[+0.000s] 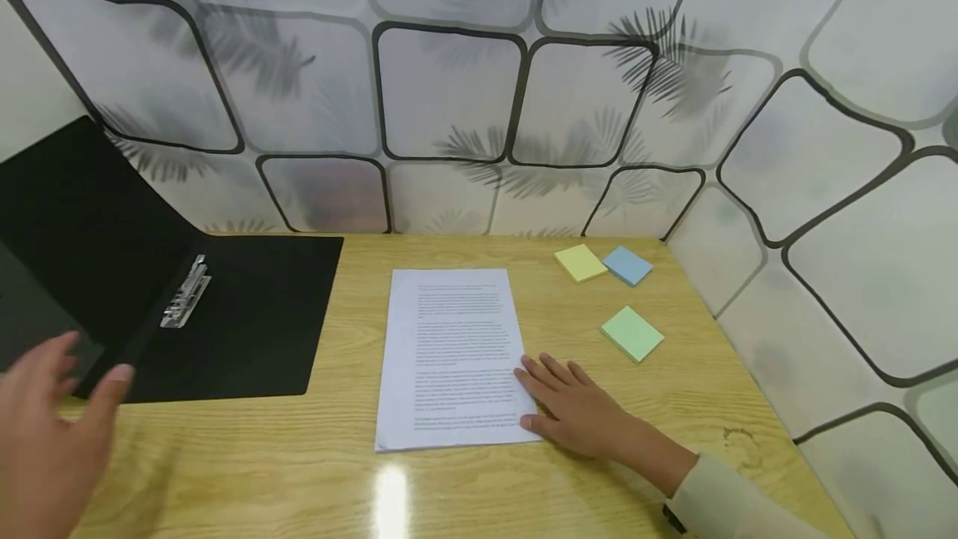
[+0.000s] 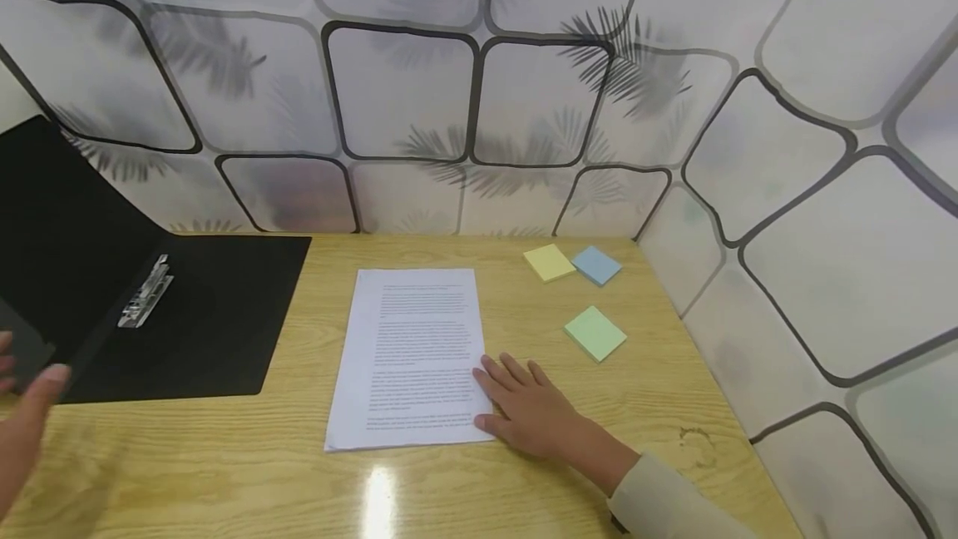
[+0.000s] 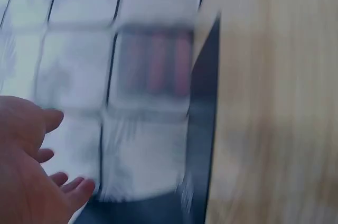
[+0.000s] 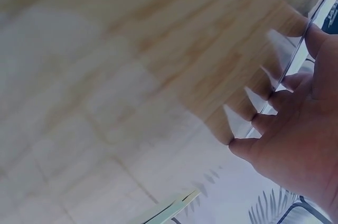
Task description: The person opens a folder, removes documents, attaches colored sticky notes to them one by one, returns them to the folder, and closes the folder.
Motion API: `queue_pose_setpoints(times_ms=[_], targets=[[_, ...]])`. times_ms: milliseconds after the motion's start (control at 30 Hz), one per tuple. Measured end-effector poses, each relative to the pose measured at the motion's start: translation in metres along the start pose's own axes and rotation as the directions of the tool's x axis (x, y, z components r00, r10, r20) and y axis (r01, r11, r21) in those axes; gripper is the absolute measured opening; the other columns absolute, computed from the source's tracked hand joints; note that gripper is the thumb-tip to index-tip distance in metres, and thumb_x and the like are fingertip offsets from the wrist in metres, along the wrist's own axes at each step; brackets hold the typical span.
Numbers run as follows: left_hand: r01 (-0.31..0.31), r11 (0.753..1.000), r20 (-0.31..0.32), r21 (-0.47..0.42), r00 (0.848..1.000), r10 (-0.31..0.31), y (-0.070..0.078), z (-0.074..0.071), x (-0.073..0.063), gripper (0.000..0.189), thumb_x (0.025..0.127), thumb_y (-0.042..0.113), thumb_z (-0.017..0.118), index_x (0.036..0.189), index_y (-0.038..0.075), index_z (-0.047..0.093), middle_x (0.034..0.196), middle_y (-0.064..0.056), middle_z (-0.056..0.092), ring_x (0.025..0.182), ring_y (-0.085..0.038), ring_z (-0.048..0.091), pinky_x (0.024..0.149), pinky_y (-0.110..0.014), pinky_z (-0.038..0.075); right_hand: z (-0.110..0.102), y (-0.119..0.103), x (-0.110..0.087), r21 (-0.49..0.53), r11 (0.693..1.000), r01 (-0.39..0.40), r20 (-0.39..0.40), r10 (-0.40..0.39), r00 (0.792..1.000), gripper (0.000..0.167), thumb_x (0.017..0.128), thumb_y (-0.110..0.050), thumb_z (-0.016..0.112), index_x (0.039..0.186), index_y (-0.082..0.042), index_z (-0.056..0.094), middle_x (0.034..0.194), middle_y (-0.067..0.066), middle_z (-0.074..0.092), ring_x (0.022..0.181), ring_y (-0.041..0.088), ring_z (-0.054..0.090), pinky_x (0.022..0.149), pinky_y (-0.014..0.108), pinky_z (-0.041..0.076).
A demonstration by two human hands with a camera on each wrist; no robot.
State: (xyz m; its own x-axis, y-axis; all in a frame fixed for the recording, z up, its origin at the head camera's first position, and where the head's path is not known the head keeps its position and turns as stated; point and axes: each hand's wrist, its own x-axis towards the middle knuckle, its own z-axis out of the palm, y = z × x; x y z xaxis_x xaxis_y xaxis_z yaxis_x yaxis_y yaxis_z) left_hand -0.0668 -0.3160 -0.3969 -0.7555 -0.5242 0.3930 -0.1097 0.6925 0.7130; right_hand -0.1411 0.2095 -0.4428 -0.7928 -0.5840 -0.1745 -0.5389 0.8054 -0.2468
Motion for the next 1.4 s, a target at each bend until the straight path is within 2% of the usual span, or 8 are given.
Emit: queue_pose_setpoints(times_ms=[33,100,267,367,500,900,1200,1400], targets=[[-0.083,0.996,0.068,-0.016,0.994,0.084,0.004,0.012,-0.006,0.059,0.1,0.018,0.065,0.152,0.006,0.042,0.147,-0.026,0.044,0.126,-0.004,0.045,0.102,-0.014,0.034,0.0,0.0,0.0,-0.002,1.0,0.0,-0.003,0.0,1.0,0.07,0.105,-0.055,0.04,0.16,-0.014,0.028,0.168,0.006,0.019,0.156,0.035,0.013,0.121,0.064,0.015],[-0.225,0.97,0.252,-0.089,0.937,0.241,0.02,0.034,-0.018,0.054,0.097,0.013,0.069,0.146,0.003,0.049,0.14,-0.026,0.049,0.117,-0.002,0.047,0.097,-0.016,0.041,0.0,0.0,-0.001,-0.004,1.0,-0.003,-0.007,0.003,1.0,0.07,0.105,-0.055,0.041,0.16,-0.015,0.029,0.168,0.006,0.02,0.156,0.035,0.014,0.12,0.064,0.016],[-0.181,0.972,0.684,-0.151,0.691,0.235,0.062,0.081,-0.036,0.062,0.1,0.03,0.065,0.153,0.01,0.04,0.158,-0.021,0.033,0.137,-0.046,0.042,0.1,-0.066,0.043,0.0,0.001,0.001,-0.013,1.0,-0.003,-0.007,0.003,1.0,0.07,0.104,-0.057,0.041,0.16,-0.016,0.029,0.168,0.005,0.021,0.156,0.034,0.014,0.121,0.063,0.016],[-0.141,0.972,0.785,-0.19,0.572,0.237,0.073,0.106,-0.037,0.067,0.1,0.032,0.064,0.156,0.009,0.035,0.163,-0.02,0.028,0.148,-0.047,0.028,0.11,-0.068,0.034,0.001,0.0,0.002,-0.016,1.0,-0.01,-0.002,0.01,1.0,0.07,0.104,-0.057,0.041,0.16,-0.017,0.029,0.168,0.004,0.02,0.156,0.033,0.013,0.121,0.062,0.016],[-0.119,0.964,0.838,-0.236,0.478,0.264,0.073,0.132,-0.033,0.074,0.099,0.036,0.065,0.159,0.008,0.03,0.166,-0.02,0.021,0.152,-0.045,0.018,0.116,-0.065,0.026,0.001,0.0,0.003,-0.007,1.0,-0.014,0.002,0.014,1.0,0.071,0.104,-0.057,0.042,0.161,-0.017,0.029,0.168,0.003,0.02,0.156,0.032,0.013,0.122,0.062,0.016],[-0.255,0.93,0.867,-0.265,0.36,0.346,0.064,0.152,-0.023,0.083,0.093,0.039,0.071,0.156,0.002,0.034,0.166,-0.019,0.019,0.153,-0.047,0.006,0.118,-0.068,0.017,0.001,0.001,0.004,-0.008,1.0,-0.019,0.011,0.02,1.0,0.071,0.104,-0.057,0.042,0.161,-0.018,0.028,0.168,0.003,0.02,0.156,0.032,0.013,0.122,0.062,0.015],[-0.287,0.927,0.868,-0.243,0.362,0.34,0.066,0.152,-0.024,0.08,0.092,0.041,0.071,0.154,0.003,0.039,0.165,-0.018,0.026,0.153,-0.047,0.008,0.117,-0.067,0.02,-0.002,0.005,0.004,-0.008,1.0,-0.006,-0.015,0.006,1.0,0.07,0.104,-0.059,0.04,0.16,-0.017,0.031,0.167,0.005,0.024,0.155,0.032,0.02,0.121,0.06,0.019],[-0.322,0.919,0.863,-0.228,0.37,0.345,0.068,0.152,-0.026,0.078,0.091,0.039,0.072,0.153,0.003,0.041,0.163,-0.018,0.03,0.152,-0.048,0.012,0.116,-0.067,0.024,-0.017,0.03,0.001,0.095,0.994,-0.056,-0.148,0.07,0.987,0.069,0.104,-0.054,0.045,0.157,-0.011,0.037,0.163,0.015,0.033,0.148,0.038,0.034,0.117,0.059,0.03]])
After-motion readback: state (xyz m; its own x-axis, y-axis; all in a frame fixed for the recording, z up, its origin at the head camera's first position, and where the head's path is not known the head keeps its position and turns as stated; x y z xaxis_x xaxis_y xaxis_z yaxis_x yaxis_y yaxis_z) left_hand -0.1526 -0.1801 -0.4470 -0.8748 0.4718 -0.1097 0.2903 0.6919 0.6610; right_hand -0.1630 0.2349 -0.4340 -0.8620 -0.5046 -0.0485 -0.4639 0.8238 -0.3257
